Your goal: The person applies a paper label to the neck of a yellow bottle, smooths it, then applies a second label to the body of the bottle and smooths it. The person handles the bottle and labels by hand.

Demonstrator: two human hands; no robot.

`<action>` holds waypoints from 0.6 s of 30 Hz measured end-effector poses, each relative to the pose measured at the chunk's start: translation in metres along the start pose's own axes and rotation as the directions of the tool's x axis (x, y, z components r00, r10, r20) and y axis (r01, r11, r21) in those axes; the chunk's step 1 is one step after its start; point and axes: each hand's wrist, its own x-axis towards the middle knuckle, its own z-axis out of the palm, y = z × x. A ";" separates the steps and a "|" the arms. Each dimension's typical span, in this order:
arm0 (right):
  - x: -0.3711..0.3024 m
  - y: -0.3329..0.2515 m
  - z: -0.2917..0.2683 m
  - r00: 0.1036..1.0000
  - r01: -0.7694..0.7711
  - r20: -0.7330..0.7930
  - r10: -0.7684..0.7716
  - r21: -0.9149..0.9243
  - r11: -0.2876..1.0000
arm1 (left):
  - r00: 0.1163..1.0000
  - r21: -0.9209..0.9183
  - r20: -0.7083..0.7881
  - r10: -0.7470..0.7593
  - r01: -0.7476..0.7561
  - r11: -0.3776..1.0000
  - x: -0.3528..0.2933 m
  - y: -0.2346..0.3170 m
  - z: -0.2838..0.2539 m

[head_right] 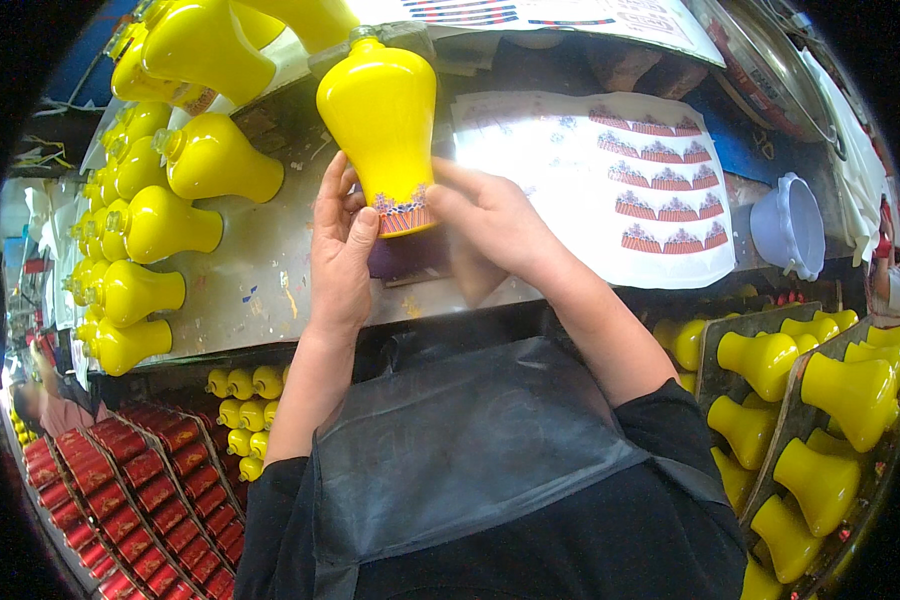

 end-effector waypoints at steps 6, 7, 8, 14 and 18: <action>0.000 0.000 0.002 1.000 -0.024 -0.006 0.023 -0.088 0.996 | 1.000 0.010 0.020 -0.015 0.015 1.000 -0.001 0.001 -0.001; 0.000 0.000 0.002 1.000 -0.027 -0.005 0.026 -0.085 0.996 | 1.000 0.006 0.020 -0.015 0.015 1.000 -0.001 0.001 -0.001; 0.000 0.000 0.002 1.000 -0.029 -0.004 0.029 -0.083 0.996 | 1.000 0.018 0.020 -0.015 0.015 1.000 -0.001 0.001 -0.001; 0.000 -0.002 0.002 0.999 -0.049 -0.010 0.048 -0.101 0.994 | 1.000 0.040 0.018 0.000 0.000 0.999 0.000 0.001 -0.001; 0.000 -0.001 0.003 0.999 -0.040 -0.013 0.039 -0.106 0.994 | 1.000 0.045 0.015 0.008 -0.009 0.999 0.001 -0.001 -0.001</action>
